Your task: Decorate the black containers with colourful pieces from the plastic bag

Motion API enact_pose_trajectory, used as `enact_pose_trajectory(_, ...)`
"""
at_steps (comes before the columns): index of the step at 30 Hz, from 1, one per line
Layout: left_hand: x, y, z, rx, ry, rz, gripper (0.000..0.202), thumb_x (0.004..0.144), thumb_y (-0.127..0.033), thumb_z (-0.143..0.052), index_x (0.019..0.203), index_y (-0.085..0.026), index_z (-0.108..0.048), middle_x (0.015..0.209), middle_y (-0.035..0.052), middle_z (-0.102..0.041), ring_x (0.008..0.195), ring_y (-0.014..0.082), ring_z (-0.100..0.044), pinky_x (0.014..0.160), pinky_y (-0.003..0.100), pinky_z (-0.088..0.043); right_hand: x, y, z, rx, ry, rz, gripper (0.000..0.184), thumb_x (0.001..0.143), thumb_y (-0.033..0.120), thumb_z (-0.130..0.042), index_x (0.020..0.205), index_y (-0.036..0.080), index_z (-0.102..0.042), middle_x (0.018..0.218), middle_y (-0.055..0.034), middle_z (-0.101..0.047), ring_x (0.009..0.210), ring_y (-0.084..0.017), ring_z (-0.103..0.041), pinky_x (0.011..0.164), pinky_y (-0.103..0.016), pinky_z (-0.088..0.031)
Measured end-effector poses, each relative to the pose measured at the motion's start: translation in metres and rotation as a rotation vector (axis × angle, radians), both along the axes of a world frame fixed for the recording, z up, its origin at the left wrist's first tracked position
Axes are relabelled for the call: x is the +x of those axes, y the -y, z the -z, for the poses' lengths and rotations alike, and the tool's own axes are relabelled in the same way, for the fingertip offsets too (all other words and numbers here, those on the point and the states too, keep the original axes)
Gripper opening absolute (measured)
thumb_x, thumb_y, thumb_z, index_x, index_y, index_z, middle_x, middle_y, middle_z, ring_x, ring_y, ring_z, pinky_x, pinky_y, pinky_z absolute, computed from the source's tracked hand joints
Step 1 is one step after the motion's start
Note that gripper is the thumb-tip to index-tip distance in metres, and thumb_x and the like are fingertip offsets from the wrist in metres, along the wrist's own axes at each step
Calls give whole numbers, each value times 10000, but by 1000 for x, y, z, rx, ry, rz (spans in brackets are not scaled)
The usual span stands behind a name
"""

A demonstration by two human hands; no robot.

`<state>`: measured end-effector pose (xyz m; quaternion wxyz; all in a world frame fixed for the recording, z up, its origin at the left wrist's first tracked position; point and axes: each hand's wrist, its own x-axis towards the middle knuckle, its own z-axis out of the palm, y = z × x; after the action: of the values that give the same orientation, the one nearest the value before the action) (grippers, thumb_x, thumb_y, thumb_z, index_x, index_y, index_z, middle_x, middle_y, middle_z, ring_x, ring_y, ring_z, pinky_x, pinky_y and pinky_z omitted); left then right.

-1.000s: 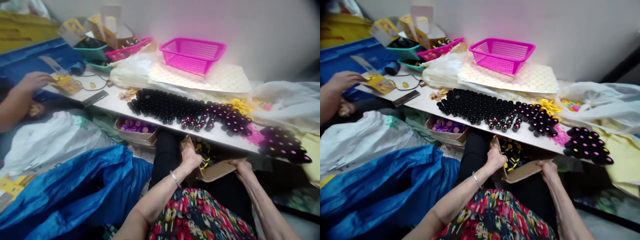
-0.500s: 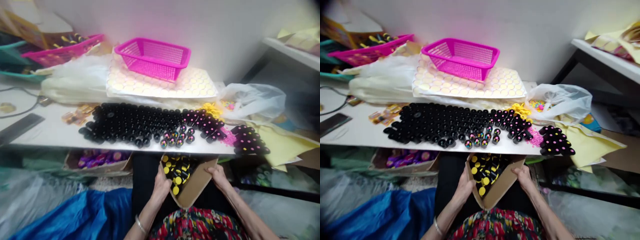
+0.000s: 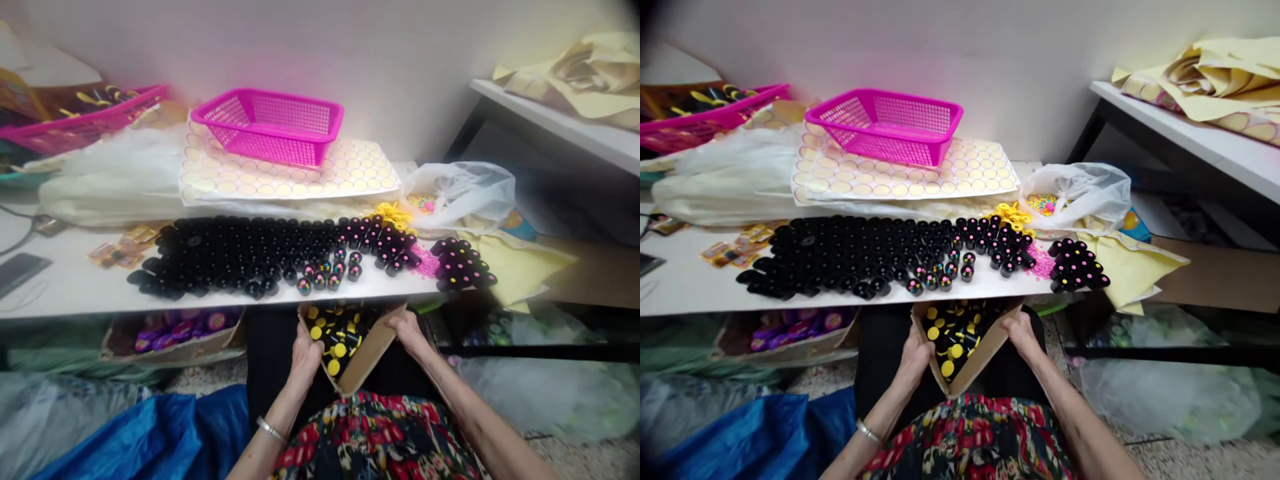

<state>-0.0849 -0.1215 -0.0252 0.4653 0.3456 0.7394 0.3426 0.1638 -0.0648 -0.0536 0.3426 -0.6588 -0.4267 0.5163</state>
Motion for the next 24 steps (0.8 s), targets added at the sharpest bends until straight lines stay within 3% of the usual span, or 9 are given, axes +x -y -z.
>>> enact_pose_trajectory(4, 9, 12, 2, -39, -164, 47, 427, 761, -329, -486, 1162, -181, -467, 1114, 107, -611, 1060, 265, -558, 893, 379, -423, -8, 6, -7, -4, 125, 7, 101, 599, 255, -490, 562, 161, -497, 446, 22, -473, 406, -103, -407, 385, -228, -294)
enact_pose_trajectory(7, 12, 21, -3, -17, -171, 96, 397, 793, -458, -460, 1072, -177, -489, 1091, 116, -612, 1053, 265, -561, 891, 382, -424, -11, 12, -12, -13, 140, 4, 144, 644, 279, -492, 555, 165, -480, 403, 25, -451, 355, -98, -406, 357, -221, -304)
enact_pose_trajectory(12, 16, 37, -18, 136, -338, 118, 407, 791, -451, -476, 1092, -178, -484, 1076, 113, -588, 982, 248, -590, 830, 371, -466, 0, 32, -34, -36, 108, -50, 168, 684, 306, -546, 721, 142, -535, 480, 5, -557, 378, -116, -524, 356, -191, -363)
enact_pose_trajectory(15, 15, 37, -32, 385, -602, 28, 427, 781, -396, -511, 1138, -164, -477, 1140, 136, -547, 982, 253, -588, 808, 378, -486, 16, 41, -71, -48, 155, -266, 128, 672, 271, -570, 689, 146, -547, 447, 30, -525, 358, -101, -514, 350, -170, -337)
enact_pose_trajectory(18, 13, 22, -53, 821, -823, 4, 326, 775, -303, -549, 1067, -157, -530, 1095, 134, -583, 989, 250, -581, 846, 378, -483, 38, 29, -124, 97, 154, -386, 147, 700, 278, -539, 669, 144, -589, 537, 15, -578, 366, -73, -486, 372, -175, -327)
enact_pose_trajectory(21, 12, -5, -80, 1155, -908, 109, 234, 760, -188, -584, 991, -157, -567, 983, 106, -632, 915, 213, -594, 843, 346, -485, 63, -16, -171, 350, 304, -215, 197, 709, 281, -507, 700, 143, -647, 527, 14, -579, 405, -83, -475, 427, -196, -352)
enact_pose_trajectory(24, 14, -34, -103, 1258, -871, 214, 181, 756, -121, -580, 934, -152, -583, 882, 78, -649, 839, 178, -601, 805, 308, -487, 87, -87, -194, 518, 564, -50, 241, 704, 255, -483, 703, 128, -688, 563, -16, -618, 537, -128, -554, 535, -216, -407)
